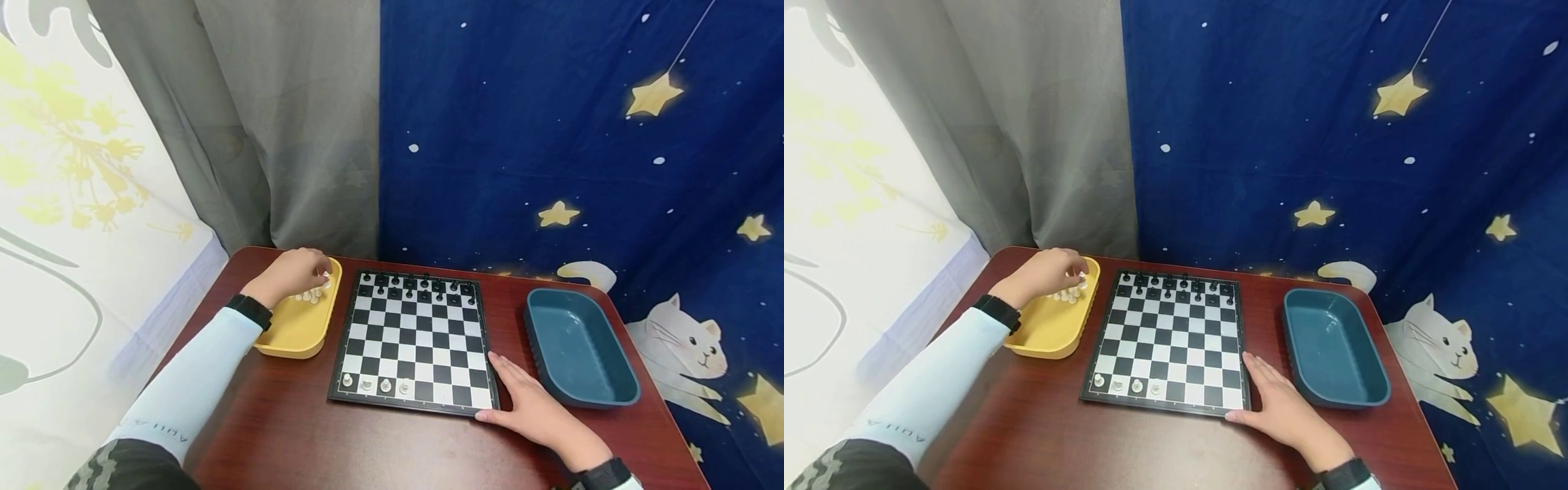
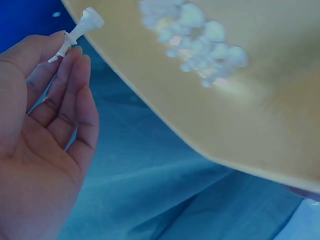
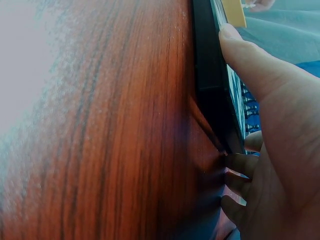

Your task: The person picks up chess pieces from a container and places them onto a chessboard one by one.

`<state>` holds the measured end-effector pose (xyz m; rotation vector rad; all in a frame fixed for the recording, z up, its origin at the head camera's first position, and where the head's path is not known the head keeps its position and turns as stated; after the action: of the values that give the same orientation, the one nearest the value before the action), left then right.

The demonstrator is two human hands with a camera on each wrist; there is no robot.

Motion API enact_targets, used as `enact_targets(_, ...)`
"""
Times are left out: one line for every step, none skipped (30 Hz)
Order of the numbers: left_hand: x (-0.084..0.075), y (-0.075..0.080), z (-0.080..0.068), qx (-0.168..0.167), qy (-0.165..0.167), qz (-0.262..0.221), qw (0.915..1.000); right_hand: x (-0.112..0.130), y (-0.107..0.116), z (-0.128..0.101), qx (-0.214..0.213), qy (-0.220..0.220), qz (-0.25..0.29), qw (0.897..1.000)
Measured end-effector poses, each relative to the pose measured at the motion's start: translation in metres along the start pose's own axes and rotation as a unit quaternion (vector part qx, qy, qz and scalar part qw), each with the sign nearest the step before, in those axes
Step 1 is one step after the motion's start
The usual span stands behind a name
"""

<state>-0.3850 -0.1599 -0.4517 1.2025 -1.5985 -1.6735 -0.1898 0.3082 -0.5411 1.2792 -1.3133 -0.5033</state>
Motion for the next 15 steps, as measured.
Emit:
enact_targets(-0.004,0.002,-0.002,-0.004,-0.002,0.001,1.0,0.0,0.0,0.0,0.0,0.0,-0.001,1.0)
enact_targets(-0.008,0.004,-0.003,-0.008,-0.005,0.002,1.0,0.0,0.0,0.0,-0.001,0.0,0.0,1.0)
enact_targets(-0.013,0.007,-0.004,-0.013,-0.009,0.003,0.9999,0.0,0.0,0.0,-0.001,0.0,0.0,1.0)
enact_targets(-0.019,0.009,-0.005,-0.015,-0.013,0.004,0.9998,0.0,0.001,0.0,-0.001,0.0,0.001,1.0)
enact_targets(-0.025,0.01,-0.006,-0.015,-0.017,0.006,0.9997,0.0,0.001,0.0,-0.001,0.0,0.002,1.0)
enact_targets(-0.031,0.012,-0.006,-0.014,-0.022,0.008,0.9996,0.0,0.001,0.0,0.0,0.0,0.002,1.0)
enact_targets(-0.038,0.012,-0.006,-0.013,-0.029,0.011,0.9994,0.0,0.001,0.0,0.001,0.0,0.003,1.0)
enact_targets(-0.045,0.013,-0.007,-0.012,-0.038,0.014,0.9991,0.0,0.0,0.0,0.001,0.0,0.004,1.0)
enact_targets(-0.053,0.013,-0.007,-0.008,-0.048,0.017,0.9987,0.0,0.0,0.0,0.002,0.0,0.005,1.0)
enact_targets(-0.06,0.011,-0.006,-0.006,-0.059,0.023,0.998,0.0,0.0,0.0,0.002,0.001,0.005,1.0)
enact_targets(-0.068,0.01,-0.005,-0.005,-0.071,0.031,0.997,0.0,0.0,0.0,0.001,0.001,0.005,1.0)
enact_targets(-0.076,0.008,-0.004,-0.006,-0.085,0.039,0.9956,0.0,0.0,0.0,0.0,0.001,0.004,1.0)
enact_targets(-0.085,0.006,-0.003,-0.007,-0.098,0.047,0.9941,0.0,0.0,0.0,-0.001,0.002,0.004,1.0)
enact_targets(-0.093,0.003,-0.001,-0.008,-0.111,0.056,0.9922,0.0,0.0,0.0,-0.003,0.003,0.004,1.0)
enact_targets(-0.101,0.001,0.0,-0.009,-0.123,0.062,0.9904,0.0,0.0,0.0,-0.004,0.004,0.003,1.0)
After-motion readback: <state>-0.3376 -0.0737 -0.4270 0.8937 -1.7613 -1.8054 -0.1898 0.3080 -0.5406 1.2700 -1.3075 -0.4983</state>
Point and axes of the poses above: each hand's wrist, its own z-axis towards the middle knuckle, its own y-axis out of the back of the hand, x = y × z, the point moved 5 cm from there along z, towards the middle knuckle, and after that the axes turned 9 degrees about x, right-handed, at the moved point
